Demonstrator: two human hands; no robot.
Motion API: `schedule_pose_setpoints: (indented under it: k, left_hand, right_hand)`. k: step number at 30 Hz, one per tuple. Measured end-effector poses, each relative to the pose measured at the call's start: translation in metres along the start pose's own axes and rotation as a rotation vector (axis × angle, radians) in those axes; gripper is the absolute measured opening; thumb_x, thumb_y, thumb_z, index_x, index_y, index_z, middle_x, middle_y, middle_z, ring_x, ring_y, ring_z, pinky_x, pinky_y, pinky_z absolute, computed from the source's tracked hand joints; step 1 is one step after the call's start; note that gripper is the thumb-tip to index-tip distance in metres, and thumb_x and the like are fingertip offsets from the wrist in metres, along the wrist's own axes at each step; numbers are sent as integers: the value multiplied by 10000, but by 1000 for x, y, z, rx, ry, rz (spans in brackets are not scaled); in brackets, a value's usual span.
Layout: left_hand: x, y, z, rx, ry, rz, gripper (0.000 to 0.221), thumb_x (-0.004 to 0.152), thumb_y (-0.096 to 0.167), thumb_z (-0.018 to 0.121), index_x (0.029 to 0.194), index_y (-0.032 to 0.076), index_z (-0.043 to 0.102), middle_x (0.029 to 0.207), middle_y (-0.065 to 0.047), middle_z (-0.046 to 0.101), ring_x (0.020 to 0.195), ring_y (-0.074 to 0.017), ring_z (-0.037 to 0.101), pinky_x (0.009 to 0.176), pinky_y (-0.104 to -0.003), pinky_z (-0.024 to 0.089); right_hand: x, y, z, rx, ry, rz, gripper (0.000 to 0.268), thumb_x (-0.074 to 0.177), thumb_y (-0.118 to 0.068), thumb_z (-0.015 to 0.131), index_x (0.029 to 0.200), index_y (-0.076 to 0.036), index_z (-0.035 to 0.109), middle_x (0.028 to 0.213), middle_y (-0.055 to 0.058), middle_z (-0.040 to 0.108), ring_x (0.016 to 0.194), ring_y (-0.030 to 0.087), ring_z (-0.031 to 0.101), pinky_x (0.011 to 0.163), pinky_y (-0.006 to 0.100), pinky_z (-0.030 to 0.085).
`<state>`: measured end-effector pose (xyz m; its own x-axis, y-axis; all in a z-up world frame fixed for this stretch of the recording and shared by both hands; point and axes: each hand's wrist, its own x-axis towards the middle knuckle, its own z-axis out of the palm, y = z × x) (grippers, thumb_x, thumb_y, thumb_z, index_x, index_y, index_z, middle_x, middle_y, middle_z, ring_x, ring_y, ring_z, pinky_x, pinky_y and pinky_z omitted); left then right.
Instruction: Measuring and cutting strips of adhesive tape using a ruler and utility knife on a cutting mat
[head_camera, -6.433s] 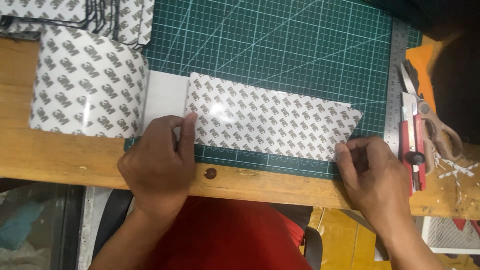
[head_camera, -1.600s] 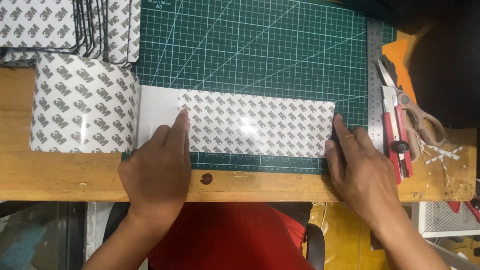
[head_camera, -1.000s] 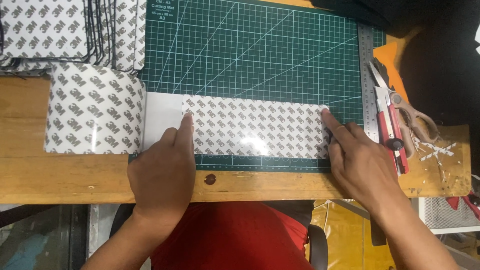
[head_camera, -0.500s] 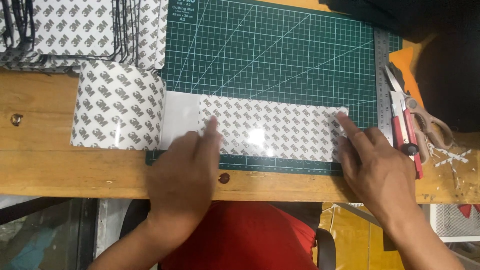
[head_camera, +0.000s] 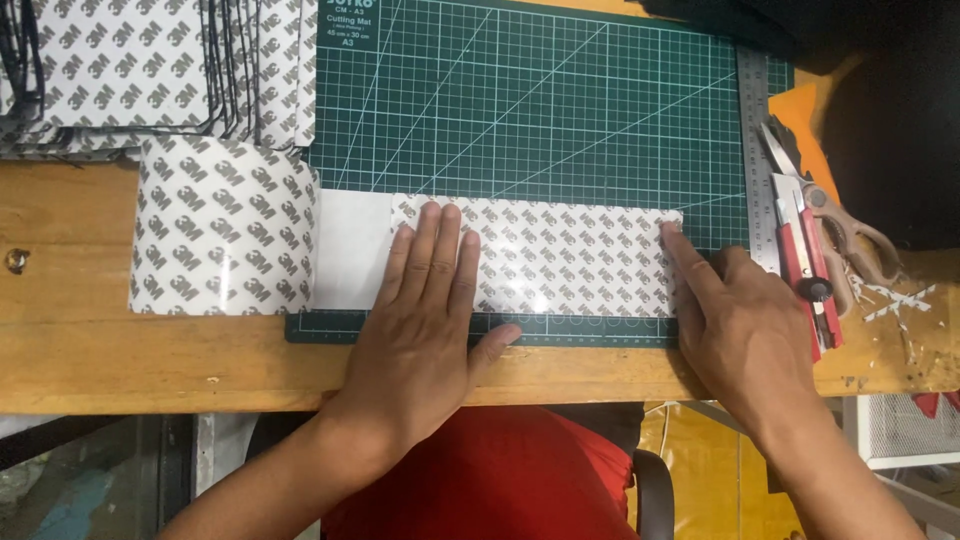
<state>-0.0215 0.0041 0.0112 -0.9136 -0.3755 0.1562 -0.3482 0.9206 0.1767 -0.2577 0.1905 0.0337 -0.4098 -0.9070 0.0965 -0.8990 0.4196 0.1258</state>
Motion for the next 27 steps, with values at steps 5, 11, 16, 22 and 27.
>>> schedule_pose_setpoints:
  k: [5, 11, 16, 22, 27]
  left_hand:
    - [2, 2, -3, 14, 13, -6, 902, 1054, 639, 345, 1570, -97, 265, 1670, -296, 190, 1581, -399, 138, 1321, -495, 122]
    - [1, 2, -2, 61, -43, -16, 934, 1049, 679, 208, 1586, -85, 211, 1690, -282, 115, 1594, -386, 53, 1328, -479, 40]
    - [2, 2, 1, 119, -71, -6, 949, 1052, 714, 162, 1603, -59, 142, 1701, -268, 41, 1601, -371, -22, 1322, -467, -11]
    - [1, -2, 1, 140, -93, 31, 890, 1065, 694, 146, 1655, 37, 42, 1688, -293, -9, 1592, -387, -61, 1315, -470, -39]
    - [3, -3, -3, -32, -53, 42, 857, 1054, 619, 366, 1631, 22, 153, 1674, -333, 86, 1586, -439, 52, 1318, -527, 69]
  right_hand:
    - [-3, 5, -3, 41, -6, 26, 464, 1052, -136, 564, 1508, -83, 633, 805, 137, 541, 617, 352, 508, 487, 497, 442]
    - [13, -53, -71, 614, -132, 495, 596, 965, -106, 608, 1544, -83, 471, 1385, 122, 516, 1188, 265, 522, 925, 407, 515]
    - [-24, -71, -22, 479, -24, -255, 656, 998, -369, 533, 1541, -29, 391, 1625, 275, 341, 1558, 431, 250, 1264, 593, 252]
    - [-29, -66, -2, 547, -30, -116, 643, 1036, -415, 451, 1546, -29, 385, 1615, 255, 381, 1524, 418, 349, 1188, 597, 360]
    - [-32, -56, -5, 517, 126, 30, 483, 1055, -237, 492, 1455, 32, 511, 1524, 220, 521, 1451, 396, 488, 1171, 509, 447]
